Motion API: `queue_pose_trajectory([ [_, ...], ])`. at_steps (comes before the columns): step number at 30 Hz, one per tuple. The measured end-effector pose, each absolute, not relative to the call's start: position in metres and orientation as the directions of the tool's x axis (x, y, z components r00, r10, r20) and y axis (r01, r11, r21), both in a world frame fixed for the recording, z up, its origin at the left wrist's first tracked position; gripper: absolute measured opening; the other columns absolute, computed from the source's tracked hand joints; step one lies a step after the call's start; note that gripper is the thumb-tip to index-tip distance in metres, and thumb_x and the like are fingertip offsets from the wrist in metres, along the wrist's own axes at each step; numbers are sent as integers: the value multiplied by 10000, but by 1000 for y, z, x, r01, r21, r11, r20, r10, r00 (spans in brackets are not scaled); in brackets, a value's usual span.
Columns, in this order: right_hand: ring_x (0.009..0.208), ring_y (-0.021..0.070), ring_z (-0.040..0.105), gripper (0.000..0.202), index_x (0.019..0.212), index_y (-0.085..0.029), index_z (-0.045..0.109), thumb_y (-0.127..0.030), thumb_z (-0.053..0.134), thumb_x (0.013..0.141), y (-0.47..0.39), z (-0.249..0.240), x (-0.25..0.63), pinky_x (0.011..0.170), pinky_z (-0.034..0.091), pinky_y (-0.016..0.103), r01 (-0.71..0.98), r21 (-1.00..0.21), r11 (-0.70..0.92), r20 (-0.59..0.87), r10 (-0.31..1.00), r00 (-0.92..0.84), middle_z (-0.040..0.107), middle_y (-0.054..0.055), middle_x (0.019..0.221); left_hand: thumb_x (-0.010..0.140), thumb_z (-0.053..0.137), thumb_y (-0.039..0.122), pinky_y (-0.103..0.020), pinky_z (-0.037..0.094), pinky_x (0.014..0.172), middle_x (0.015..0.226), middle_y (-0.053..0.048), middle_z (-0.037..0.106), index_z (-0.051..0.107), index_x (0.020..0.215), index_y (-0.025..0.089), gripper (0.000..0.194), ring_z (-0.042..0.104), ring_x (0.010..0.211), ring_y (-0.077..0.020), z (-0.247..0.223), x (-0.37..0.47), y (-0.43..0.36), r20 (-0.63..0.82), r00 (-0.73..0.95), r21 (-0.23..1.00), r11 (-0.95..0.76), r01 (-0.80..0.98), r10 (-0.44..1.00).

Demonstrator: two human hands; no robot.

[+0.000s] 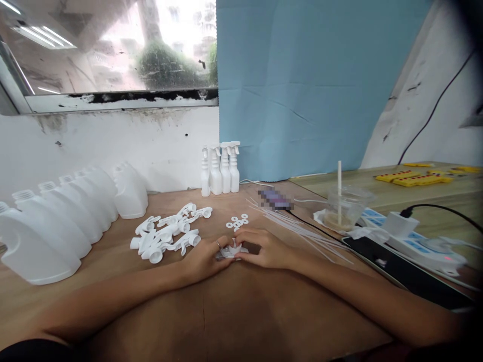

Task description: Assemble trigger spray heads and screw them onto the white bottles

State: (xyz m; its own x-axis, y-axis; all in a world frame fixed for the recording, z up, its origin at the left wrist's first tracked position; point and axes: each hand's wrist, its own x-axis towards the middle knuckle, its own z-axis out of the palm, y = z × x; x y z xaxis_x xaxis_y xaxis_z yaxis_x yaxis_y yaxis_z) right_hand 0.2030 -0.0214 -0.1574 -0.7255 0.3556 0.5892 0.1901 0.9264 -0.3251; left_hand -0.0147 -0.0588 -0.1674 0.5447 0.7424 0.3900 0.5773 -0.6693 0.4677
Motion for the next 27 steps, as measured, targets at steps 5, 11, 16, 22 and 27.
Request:
queue_pose_trajectory([
  [5,835,172,593,134,939,-183,569,-257,629,846,-24,-159,202,761,477,291,205,-308,929,590,356,-725,630,62,912,841,591,289,-212,430,635,830,7,647,572,1015,204,195,585,695,-132,-169,-18,-57,406,567,449,-697,559,717],
  [11,800,179,575,128,923,-184,551,-231,619,825,-26,-160,197,721,468,293,279,-318,906,564,417,-713,609,59,885,844,580,254,-233,460,730,895,-9,650,576,1052,204,214,604,768,-146,-169,-19,-56,412,600,444,-726,525,686],
  [16,768,176,581,126,848,-184,560,-298,612,859,-25,-159,200,698,463,289,252,-306,918,578,390,-717,623,58,842,861,560,286,-251,464,745,907,-21,646,573,1047,209,202,599,795,-159,-170,-18,-56,406,596,438,-720,539,693],
  [22,775,172,593,151,840,-171,570,-314,589,885,-22,-162,202,697,464,278,235,-288,928,580,364,-729,628,70,866,868,562,273,-226,438,721,904,-18,627,564,1035,189,187,582,801,-147,-169,-17,-56,419,607,443,-735,513,676],
  [27,776,163,576,157,856,-177,584,-329,580,894,-18,-163,202,717,466,276,212,-290,933,584,348,-734,618,56,840,876,554,242,-227,430,729,902,-19,612,562,1085,196,215,568,796,-146,-167,-18,-55,410,641,433,-757,489,649],
])
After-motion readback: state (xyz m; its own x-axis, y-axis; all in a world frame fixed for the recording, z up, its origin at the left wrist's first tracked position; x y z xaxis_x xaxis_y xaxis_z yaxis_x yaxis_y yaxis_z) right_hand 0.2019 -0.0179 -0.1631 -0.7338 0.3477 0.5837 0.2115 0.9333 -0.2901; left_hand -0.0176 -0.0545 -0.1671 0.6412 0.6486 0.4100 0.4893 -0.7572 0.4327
